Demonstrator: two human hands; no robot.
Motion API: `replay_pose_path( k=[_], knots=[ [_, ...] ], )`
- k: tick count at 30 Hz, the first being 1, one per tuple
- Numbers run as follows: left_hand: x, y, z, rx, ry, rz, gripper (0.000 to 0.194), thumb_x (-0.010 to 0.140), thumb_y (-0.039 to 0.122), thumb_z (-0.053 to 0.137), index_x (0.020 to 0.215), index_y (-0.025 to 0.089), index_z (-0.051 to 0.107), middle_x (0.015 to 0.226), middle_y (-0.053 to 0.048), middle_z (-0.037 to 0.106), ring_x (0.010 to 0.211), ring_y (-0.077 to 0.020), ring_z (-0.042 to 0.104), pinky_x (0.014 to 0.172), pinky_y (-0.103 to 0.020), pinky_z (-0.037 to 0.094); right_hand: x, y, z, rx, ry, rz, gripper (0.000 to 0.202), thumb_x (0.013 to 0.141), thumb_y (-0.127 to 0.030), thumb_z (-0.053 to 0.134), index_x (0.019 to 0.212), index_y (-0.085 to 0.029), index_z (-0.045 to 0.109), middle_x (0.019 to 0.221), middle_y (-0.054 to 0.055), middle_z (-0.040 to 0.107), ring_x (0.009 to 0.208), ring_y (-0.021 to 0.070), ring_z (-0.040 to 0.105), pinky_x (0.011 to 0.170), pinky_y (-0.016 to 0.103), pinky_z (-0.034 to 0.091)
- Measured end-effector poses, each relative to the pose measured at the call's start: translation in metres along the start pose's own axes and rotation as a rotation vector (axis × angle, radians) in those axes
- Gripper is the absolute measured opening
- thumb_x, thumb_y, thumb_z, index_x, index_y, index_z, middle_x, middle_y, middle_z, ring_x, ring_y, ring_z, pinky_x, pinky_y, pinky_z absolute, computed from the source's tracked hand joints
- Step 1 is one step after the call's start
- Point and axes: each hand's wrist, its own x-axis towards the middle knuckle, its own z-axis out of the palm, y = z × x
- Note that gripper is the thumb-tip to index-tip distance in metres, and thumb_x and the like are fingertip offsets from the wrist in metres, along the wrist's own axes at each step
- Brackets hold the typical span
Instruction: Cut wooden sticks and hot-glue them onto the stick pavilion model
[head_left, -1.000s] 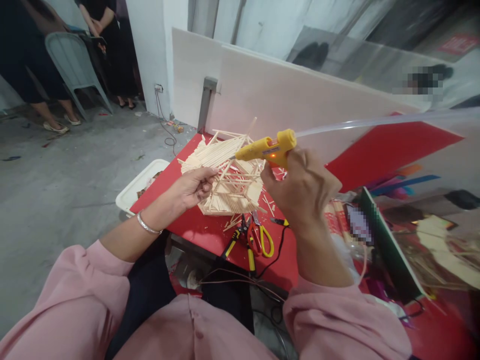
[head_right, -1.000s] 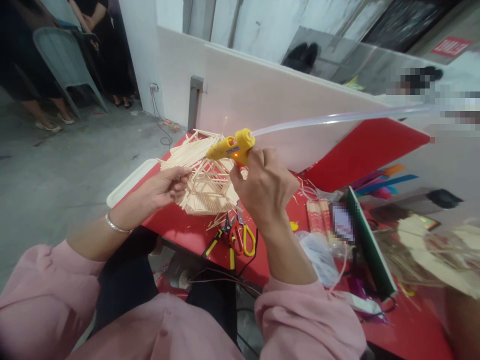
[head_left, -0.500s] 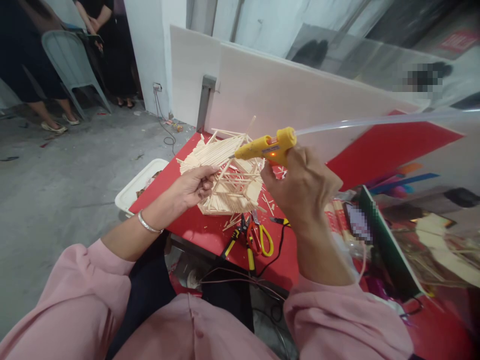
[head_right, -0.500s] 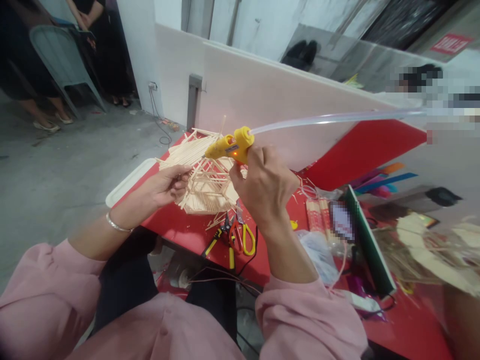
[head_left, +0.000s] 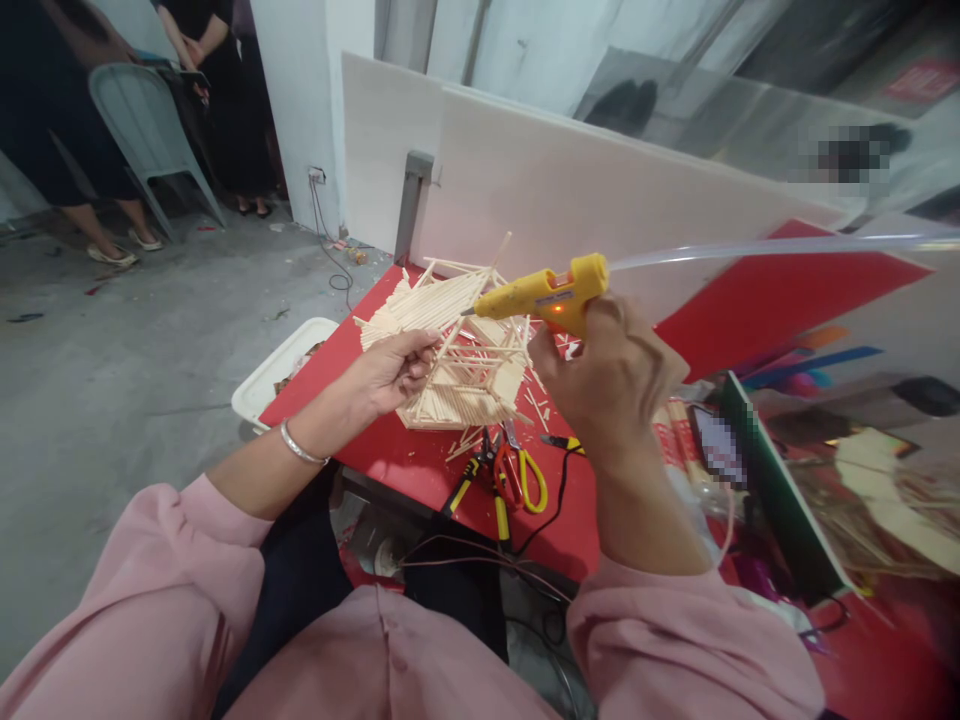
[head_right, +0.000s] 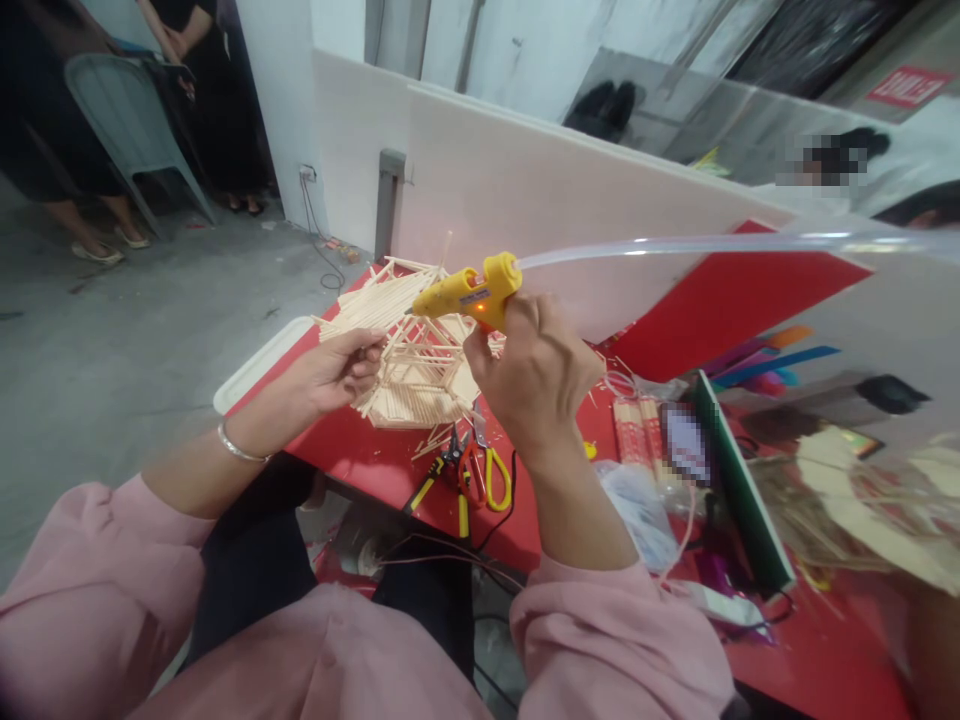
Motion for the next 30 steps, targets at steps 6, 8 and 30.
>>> replay_pose_path(
  k=[6, 8, 30],
  knots=[
    [0.0029, -0.0006, -0.0056, -0.015, -0.064, -0.025, 0.024, 0.082, 0.012, 0.064, 0.061, 0.014, 0.055, 0.049, 0.005, 0.049, 0.034, -0.0002, 0.035, 0.031, -0.013, 0.021, 0.0004, -0.0026, 0.0013, -0.008, -0.01, -0.004, 0.033, 0.088, -0.039, 0.051, 0.11, -0.019, 0.064, 0.091, 0.011, 0.064, 0.067, 0.0179, 0.053, 0.054, 0.031, 0.029],
    [0.0023, -0.0005, -0.0045, -0.014, -0.06, -0.014, 0.024, 0.084, 0.011, 0.061, 0.061, 0.013, 0.055, 0.048, 0.005, 0.049, 0.034, -0.0001, 0.034, 0.03, -0.013, 0.02, 0.0005, -0.0026, 0.0007, -0.005, -0.004, 0.004, 0.032, 0.088, -0.038, 0.051, 0.11, -0.02, 0.064, 0.09, 0.011, 0.064, 0.067, 0.0182, 0.053, 0.054, 0.031, 0.029],
    [0.0, 0.0014, -0.002, 0.003, -0.048, -0.027, 0.029, 0.086, 0.011, 0.059, 0.058, 0.014, 0.053, 0.047, 0.004, 0.047, 0.032, -0.0002, 0.032, 0.029, -0.013, 0.02, -0.0007, -0.0006, 0.0039, -0.042, 0.048, -0.018, 0.029, 0.087, -0.038, 0.052, 0.106, -0.02, 0.066, 0.087, 0.01, 0.067, 0.064, 0.0178, 0.055, 0.053, 0.03, 0.028]
  ],
)
